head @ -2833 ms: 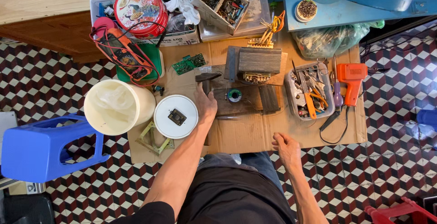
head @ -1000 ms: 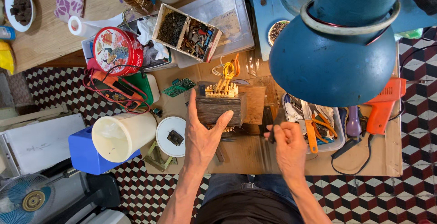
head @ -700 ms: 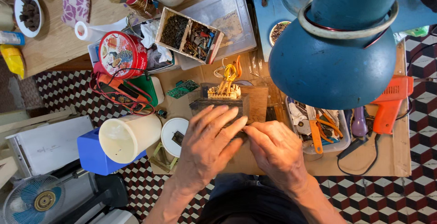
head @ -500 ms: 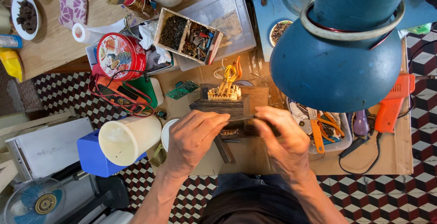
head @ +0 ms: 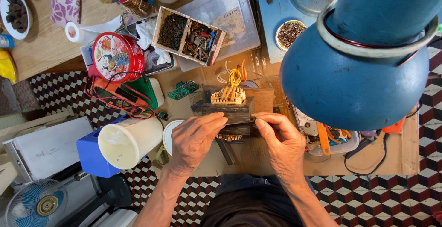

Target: The person works at a cluttered workbench on a small wooden-cased component with brass terminals and wires. They hold the assembly, tap and press wooden side pieces into place with a hammer, fit parts together by hand, and reposition the unit repeatedly while aligning its pieces.

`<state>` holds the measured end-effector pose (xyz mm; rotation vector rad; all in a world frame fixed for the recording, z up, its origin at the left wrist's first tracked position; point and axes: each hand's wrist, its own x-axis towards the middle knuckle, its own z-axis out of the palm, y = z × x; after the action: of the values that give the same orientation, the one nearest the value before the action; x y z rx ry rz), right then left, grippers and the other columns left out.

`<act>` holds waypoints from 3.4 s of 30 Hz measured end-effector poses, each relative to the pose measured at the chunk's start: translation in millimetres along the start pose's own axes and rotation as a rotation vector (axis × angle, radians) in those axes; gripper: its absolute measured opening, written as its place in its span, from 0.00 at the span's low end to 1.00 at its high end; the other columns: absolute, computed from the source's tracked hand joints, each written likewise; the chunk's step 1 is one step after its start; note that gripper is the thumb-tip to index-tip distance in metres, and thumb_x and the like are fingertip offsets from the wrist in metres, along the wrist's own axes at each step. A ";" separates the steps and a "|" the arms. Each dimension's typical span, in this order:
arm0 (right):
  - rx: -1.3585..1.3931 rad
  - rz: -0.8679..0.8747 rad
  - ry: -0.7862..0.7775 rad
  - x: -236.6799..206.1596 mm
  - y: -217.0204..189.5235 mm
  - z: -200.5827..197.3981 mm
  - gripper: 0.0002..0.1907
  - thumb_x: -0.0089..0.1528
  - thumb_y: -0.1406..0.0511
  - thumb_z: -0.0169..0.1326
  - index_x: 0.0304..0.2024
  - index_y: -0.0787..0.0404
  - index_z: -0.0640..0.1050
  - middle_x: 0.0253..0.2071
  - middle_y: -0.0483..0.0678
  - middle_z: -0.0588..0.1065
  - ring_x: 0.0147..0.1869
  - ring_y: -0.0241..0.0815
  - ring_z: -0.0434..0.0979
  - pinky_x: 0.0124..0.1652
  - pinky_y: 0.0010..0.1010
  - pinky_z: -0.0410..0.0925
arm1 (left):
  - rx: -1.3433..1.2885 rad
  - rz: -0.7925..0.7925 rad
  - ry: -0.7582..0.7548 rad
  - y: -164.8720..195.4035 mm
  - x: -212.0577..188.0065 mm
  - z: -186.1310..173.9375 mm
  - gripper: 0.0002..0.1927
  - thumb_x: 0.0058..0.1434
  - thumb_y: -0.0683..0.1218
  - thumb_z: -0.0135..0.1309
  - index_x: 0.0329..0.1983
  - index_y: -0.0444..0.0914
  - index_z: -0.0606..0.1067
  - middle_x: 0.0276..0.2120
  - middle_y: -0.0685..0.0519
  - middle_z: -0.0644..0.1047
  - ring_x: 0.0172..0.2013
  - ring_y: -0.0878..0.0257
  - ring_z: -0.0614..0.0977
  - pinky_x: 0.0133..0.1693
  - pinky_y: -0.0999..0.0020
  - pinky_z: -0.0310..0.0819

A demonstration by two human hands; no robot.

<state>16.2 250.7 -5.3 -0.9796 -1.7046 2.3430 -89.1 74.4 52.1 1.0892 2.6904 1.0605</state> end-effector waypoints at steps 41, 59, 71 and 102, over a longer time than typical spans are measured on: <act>-0.159 -0.010 0.015 7.1 -17.3 12.3 0.06 0.64 0.70 0.60 0.43 0.65 0.82 0.41 0.43 0.80 0.43 0.28 0.76 0.44 0.21 0.72 | 0.077 -0.059 -0.052 -15.7 5.9 -1.8 0.13 0.54 0.39 0.67 0.43 0.40 0.81 0.41 0.55 0.82 0.42 0.59 0.81 0.42 0.67 0.80; -0.057 0.110 0.005 11.4 -13.1 7.7 0.07 0.63 0.69 0.60 0.44 0.65 0.82 0.40 0.42 0.80 0.44 0.29 0.77 0.47 0.22 0.72 | 0.115 0.044 -0.217 -5.1 13.6 -22.2 0.16 0.57 0.34 0.60 0.48 0.36 0.78 0.44 0.51 0.81 0.46 0.57 0.86 0.42 0.66 0.83; -0.023 0.197 -0.023 20.6 -6.9 12.8 0.05 0.63 0.69 0.60 0.41 0.63 0.80 0.37 0.41 0.78 0.42 0.28 0.76 0.44 0.21 0.71 | -0.010 -0.349 0.175 -7.3 -6.1 3.9 0.38 0.60 0.48 0.66 0.70 0.33 0.63 0.64 0.39 0.69 0.65 0.48 0.71 0.64 0.60 0.67; -1.027 -0.209 0.050 -10.9 7.4 17.2 0.09 0.66 0.65 0.56 0.45 0.64 0.76 0.40 0.57 0.77 0.37 0.59 0.79 0.37 0.46 0.72 | -0.976 -0.969 0.402 -10.9 -39.8 56.1 0.33 0.60 0.61 0.61 0.65 0.41 0.73 0.51 0.53 0.76 0.51 0.65 0.75 0.56 0.68 0.69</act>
<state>17.7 229.1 -3.9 -0.8330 -2.8476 1.2102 -49.6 76.2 -5.2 -0.5552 1.8877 1.9944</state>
